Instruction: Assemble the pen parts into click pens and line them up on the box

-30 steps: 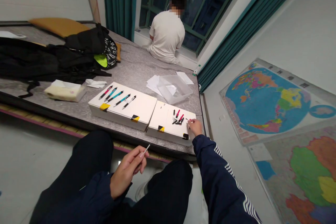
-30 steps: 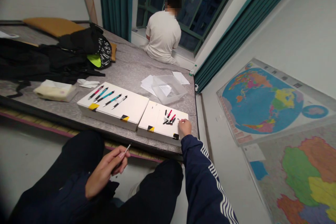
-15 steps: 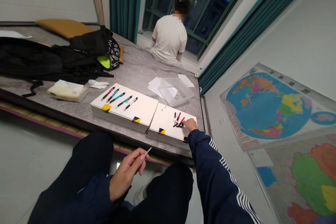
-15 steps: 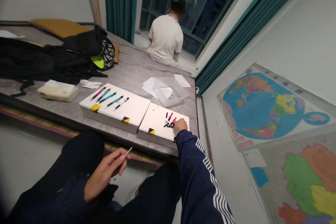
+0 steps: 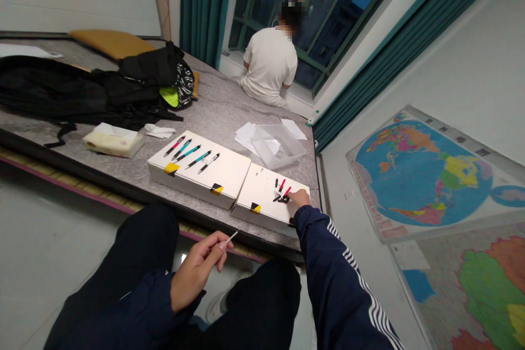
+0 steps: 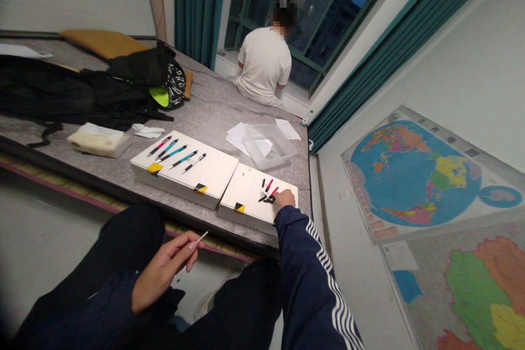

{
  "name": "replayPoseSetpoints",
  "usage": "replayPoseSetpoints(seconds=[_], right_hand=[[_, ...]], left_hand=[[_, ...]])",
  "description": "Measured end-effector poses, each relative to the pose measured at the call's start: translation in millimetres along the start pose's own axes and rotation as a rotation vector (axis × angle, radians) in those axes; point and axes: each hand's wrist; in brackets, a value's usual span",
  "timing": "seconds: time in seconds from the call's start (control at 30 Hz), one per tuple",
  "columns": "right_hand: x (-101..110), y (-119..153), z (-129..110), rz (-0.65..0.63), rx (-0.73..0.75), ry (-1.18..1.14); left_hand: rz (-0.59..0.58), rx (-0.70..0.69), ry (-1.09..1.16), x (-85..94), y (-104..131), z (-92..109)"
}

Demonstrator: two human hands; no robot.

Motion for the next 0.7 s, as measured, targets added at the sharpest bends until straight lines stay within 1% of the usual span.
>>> replayPoseSetpoints(seconds=[0.13, 0.33, 0.5, 0.6, 0.7], right_hand=[[0.1, 0.0, -3.7, -0.038, -0.065, 0.009], [-0.7, -2.6, -4.0, -0.062, -0.088, -0.005], [-3.1, -5.3, -3.6, -0.069, -0.103, -0.026], [-1.9, -5.1, -3.3, -0.061, -0.101, -0.070], [0.6, 1.8, -0.1, -0.013, -0.060, -0.142]], left_hand=[[0.013, -0.003, -0.021, 2.5, 0.6, 0.0], [-0.005, 0.000, -0.047, 4.0, 1.3, -1.5], [0.003, -0.004, -0.056, 6.5, 0.7, 0.7], [-0.003, 0.000, -0.064, 7.5, 0.7, 3.2], [-0.002, 0.001, -0.073, 7.9, 0.7, 5.2]])
Point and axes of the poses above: each hand's wrist, its own y-axis away from the middle knuckle, its own x-axis out of the back of the hand, z = x × y, and after that the axes turned 1 degree about -y, right-handed
